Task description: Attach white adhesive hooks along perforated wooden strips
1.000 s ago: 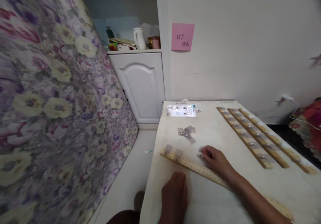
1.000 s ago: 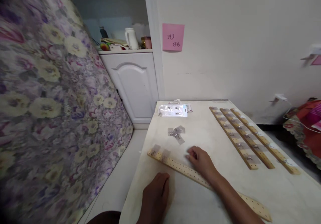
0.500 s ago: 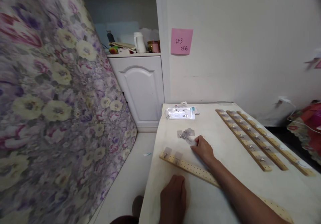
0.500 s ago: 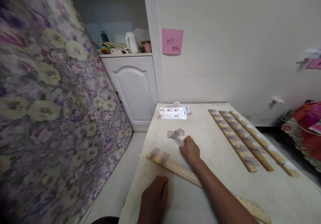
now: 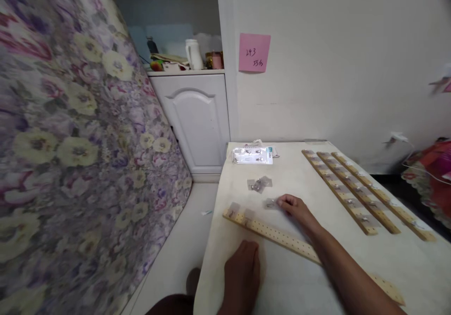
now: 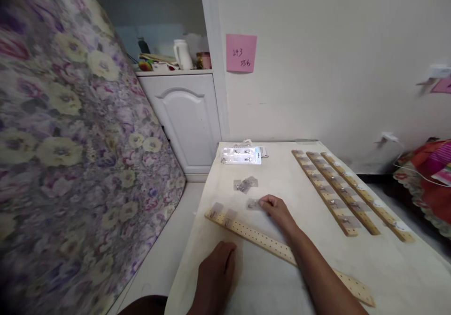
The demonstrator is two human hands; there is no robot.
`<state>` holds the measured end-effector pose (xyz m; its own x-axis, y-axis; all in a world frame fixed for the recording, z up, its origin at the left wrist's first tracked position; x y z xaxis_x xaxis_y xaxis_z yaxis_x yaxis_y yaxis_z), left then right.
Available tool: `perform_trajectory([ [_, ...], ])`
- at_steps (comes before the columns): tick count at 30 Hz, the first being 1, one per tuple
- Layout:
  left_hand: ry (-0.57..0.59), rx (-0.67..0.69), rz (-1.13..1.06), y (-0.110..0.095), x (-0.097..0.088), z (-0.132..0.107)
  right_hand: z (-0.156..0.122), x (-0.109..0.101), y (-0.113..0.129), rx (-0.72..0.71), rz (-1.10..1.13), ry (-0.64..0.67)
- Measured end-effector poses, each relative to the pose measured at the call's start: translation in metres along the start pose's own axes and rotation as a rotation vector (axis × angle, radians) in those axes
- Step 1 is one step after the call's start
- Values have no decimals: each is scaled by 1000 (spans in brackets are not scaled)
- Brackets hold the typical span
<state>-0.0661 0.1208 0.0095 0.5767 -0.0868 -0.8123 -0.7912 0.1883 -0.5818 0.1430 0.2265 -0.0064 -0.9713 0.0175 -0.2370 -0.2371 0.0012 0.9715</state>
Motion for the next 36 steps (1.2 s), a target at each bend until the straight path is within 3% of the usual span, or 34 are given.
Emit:
perform_trajectory([
  [6,11,2,7,0,2,0,-12,29,-3,85,180,309],
  [10,27,-9,20,2,5,1,-17,50,-1,77,202,432],
  [21,123,-69,177,-9,9,1,-14,61,4,48,22,412],
  [27,234,-101,265,-4,17,5,-12,63,8,7,-54,407],
  [36,200,-75,343,-7,18,6,-12,61,9,-12,-96,393],
])
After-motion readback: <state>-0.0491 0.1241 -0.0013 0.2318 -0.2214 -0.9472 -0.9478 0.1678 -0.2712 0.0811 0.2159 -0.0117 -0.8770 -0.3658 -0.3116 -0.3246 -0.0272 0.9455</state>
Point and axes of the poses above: each hand's wrist, its own z-axis towards the middle knuckle, its own x-axis out of the palm, y = z × x, the point moved 7 cm from there along z, towards the middle knuckle, and after that the axes turned 2 degrees about -x, right-handed, at the moved point
